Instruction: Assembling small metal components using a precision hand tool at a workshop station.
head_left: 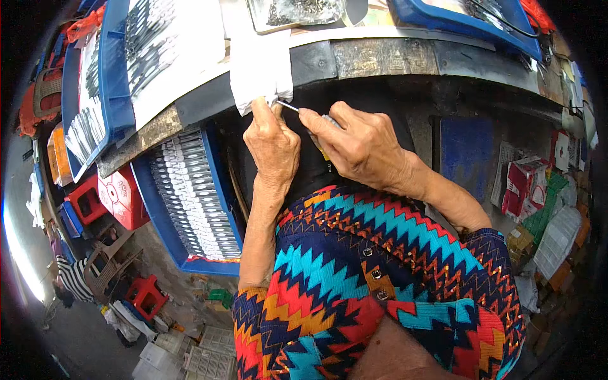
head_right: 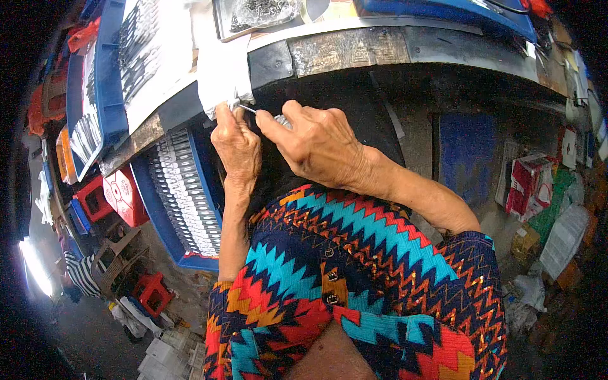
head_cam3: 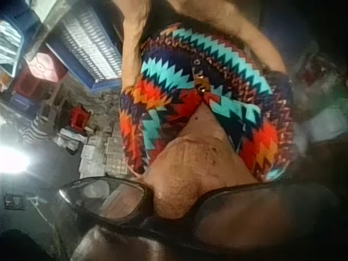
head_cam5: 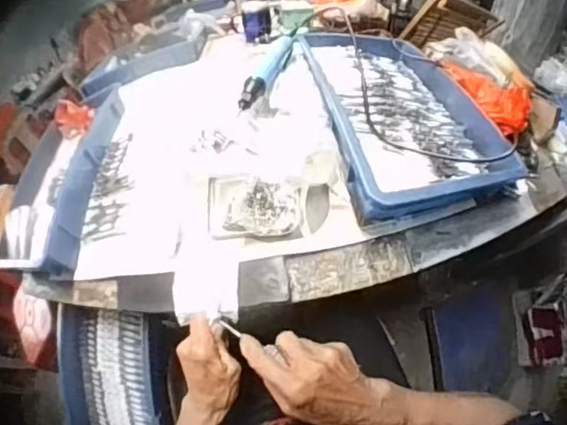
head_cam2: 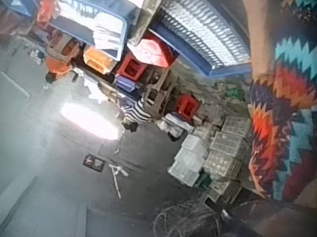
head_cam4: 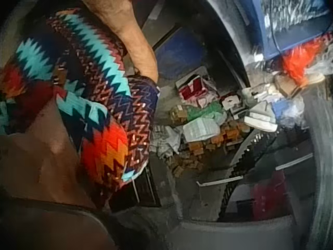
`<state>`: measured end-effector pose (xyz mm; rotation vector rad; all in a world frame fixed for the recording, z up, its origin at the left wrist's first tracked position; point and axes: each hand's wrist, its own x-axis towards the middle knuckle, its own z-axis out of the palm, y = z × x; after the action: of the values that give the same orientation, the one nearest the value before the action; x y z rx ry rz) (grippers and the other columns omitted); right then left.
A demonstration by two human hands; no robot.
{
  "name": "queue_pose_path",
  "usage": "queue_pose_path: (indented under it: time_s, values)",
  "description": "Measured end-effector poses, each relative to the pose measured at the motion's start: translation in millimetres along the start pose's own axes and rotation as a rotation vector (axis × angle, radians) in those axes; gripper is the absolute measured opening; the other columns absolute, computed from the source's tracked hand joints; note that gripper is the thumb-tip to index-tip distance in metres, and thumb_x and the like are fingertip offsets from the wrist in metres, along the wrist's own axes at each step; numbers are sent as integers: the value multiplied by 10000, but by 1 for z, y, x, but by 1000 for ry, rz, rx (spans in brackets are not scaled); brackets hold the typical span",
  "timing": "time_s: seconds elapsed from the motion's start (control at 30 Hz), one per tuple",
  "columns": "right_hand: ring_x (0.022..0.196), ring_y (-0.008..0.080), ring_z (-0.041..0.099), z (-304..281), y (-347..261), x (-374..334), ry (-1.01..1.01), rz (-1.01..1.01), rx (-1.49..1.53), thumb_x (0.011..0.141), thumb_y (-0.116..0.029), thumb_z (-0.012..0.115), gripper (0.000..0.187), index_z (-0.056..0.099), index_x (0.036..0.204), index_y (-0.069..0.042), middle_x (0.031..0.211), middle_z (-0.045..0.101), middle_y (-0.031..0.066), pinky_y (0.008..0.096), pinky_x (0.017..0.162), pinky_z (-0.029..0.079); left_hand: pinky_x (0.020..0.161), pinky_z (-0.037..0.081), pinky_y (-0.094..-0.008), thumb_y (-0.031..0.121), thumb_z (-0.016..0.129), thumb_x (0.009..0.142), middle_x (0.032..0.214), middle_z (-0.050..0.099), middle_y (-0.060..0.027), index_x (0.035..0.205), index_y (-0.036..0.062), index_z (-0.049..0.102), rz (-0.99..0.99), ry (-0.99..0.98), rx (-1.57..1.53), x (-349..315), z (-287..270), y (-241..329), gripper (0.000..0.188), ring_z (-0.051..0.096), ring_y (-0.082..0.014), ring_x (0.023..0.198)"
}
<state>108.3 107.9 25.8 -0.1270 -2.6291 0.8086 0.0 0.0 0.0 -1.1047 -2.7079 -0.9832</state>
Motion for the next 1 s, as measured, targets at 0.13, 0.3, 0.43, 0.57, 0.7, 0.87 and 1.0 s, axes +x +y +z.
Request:
queue_pose_path:
  time_s: [0.13, 0.3, 0.43, 0.57, 0.7, 0.87, 1.0]
  values:
    - [531, 134, 517, -10, -1, 2, -10, -228, -336, 707, -117, 542, 261, 571, 935, 9, 648, 476, 40, 224, 412, 410, 450, 411, -419, -30, 500, 777, 611, 507, -234, 856, -41, 417, -3, -3, -69, -4, 6, 5, 115, 544, -400, 567]
    - [503, 117, 498, -15, 4, 6, -91, -261, -320, 713, -122, 530, 263, 580, 936, 8, 608, 430, 31, 212, 387, 386, 440, 414, -409, -58, 504, 753, 596, 503, -226, 835, -50, 418, 9, 4, -72, -5, 12, 5, 119, 545, -396, 557]
    - [471, 138, 502, -8, 8, 0, -103, -140, -167, 709, -115, 541, 288, 574, 972, -3, 618, 430, 48, 242, 359, 390, 423, 418, -391, -73, 505, 733, 571, 490, -208, 821, -54, 420, 44, 47, -89, -4, 14, 6, 124, 547, -382, 539]
    - [450, 179, 504, -11, 1, 5, -85, 43, 32, 693, -46, 587, 289, 577, 982, -32, 608, 420, 66, 281, 361, 415, 417, 425, -380, -84, 496, 715, 553, 476, -186, 823, -59, 426, 59, 66, -124, -3, 13, 6, 131, 544, -363, 511]
    - [505, 184, 547, -8, 1, 6, -41, 233, 316, 671, 13, 616, 288, 588, 955, -26, 648, 530, 73, 269, 434, 446, 408, 425, -373, -91, 486, 706, 546, 472, -169, 818, -63, 430, 68, 69, -118, -2, 15, 5, 128, 540, -345, 489]
    - [571, 85, 540, -16, -3, 13, -156, 602, 618, 691, -11, 632, 284, 590, 971, -14, 716, 602, 40, 229, 491, 434, 402, 425, -367, -99, 484, 687, 538, 465, -151, 807, -64, 436, 31, 56, -120, -4, 16, 4, 134, 533, -335, 471]
    - [537, 33, 471, -22, -1, 21, -176, 839, 931, 690, -7, 636, 293, 587, 977, 10, 656, 577, 23, 182, 443, 364, 399, 422, -371, -102, 486, 681, 542, 471, -153, 807, -61, 433, 34, 75, -134, -4, 17, 4, 143, 533, -337, 470]
